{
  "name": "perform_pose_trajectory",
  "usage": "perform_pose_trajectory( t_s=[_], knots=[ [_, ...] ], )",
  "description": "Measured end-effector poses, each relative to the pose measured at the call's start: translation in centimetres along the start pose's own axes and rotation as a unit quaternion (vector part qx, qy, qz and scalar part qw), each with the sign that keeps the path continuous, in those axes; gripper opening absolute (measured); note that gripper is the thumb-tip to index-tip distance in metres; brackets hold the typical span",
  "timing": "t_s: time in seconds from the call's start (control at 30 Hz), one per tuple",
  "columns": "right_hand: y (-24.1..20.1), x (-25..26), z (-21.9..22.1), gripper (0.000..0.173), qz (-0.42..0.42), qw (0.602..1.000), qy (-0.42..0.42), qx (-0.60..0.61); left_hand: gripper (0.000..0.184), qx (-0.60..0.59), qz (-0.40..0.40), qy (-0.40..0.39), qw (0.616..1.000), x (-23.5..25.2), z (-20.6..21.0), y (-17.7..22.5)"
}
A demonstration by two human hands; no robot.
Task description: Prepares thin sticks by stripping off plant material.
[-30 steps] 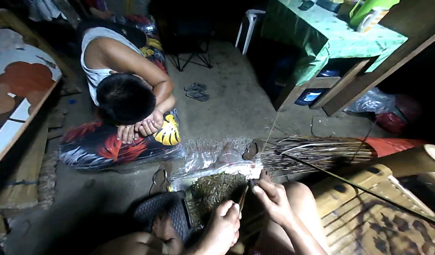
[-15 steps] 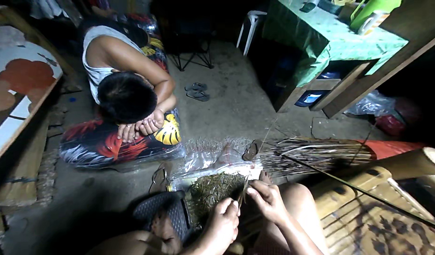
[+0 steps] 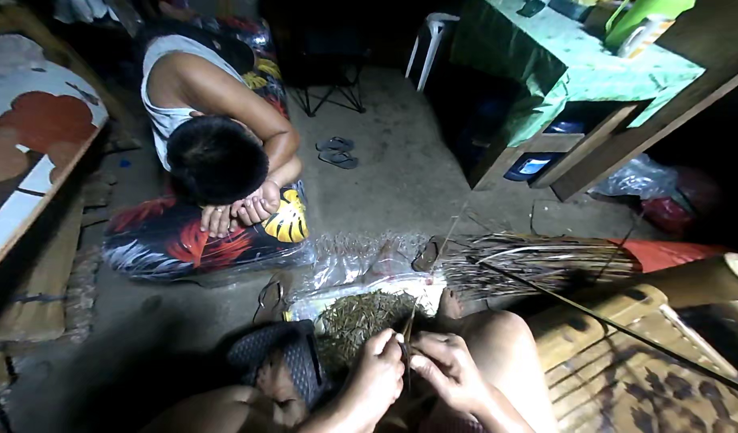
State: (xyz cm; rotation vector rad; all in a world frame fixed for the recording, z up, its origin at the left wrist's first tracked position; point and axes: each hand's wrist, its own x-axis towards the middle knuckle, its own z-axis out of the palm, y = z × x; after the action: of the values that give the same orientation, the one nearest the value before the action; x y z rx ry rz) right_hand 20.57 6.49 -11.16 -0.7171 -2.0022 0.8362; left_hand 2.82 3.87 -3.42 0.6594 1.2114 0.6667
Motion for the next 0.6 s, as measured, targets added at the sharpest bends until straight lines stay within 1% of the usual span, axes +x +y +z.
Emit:
perform_pose_trajectory(
  t_s=[0.1, 0.23, 0.37, 0.43, 0.53, 0.6],
  knots=[
    [0.8, 0.4, -0.5, 0.046, -0.005, 0.999, 0.018, -0.03, 0.024, -0.002, 0.007, -0.005, 1.0, 0.0, 0.2, 0.0],
    [2.1, 1.0, -1.2, 0.045, 0.01, 0.997, 0.047, -0.058, 0.026, -0.008, 0.007, -0.013, 1.0, -0.2, 0.3, 0.0],
    [2.5, 1.3, -1.0, 0.044, 0.019, 0.996, 0.06, -0.06, 0.026, -0.015, 0.0, -0.007, 1.0, -0.2, 0.1, 0.1],
    [2.8, 1.4, -0.9, 0.043, 0.041, 0.994, 0.082, -0.059, 0.026, -0.016, -0.006, -0.005, 1.0, -0.3, 0.0, 0.2],
    [3.0, 1.6, -1.7, 0.035, 0.101, 0.988, 0.115, -0.006, 0.026, -0.011, -0.006, -0.018, 1.0, -0.6, 0.1, -0.2],
    [2.5, 1.6, -2.2, 0.031, 0.138, 0.981, 0.099, 0.09, 0.026, -0.011, -0.003, -0.023, 1.0, -0.6, 0.1, -0.5]
  ],
)
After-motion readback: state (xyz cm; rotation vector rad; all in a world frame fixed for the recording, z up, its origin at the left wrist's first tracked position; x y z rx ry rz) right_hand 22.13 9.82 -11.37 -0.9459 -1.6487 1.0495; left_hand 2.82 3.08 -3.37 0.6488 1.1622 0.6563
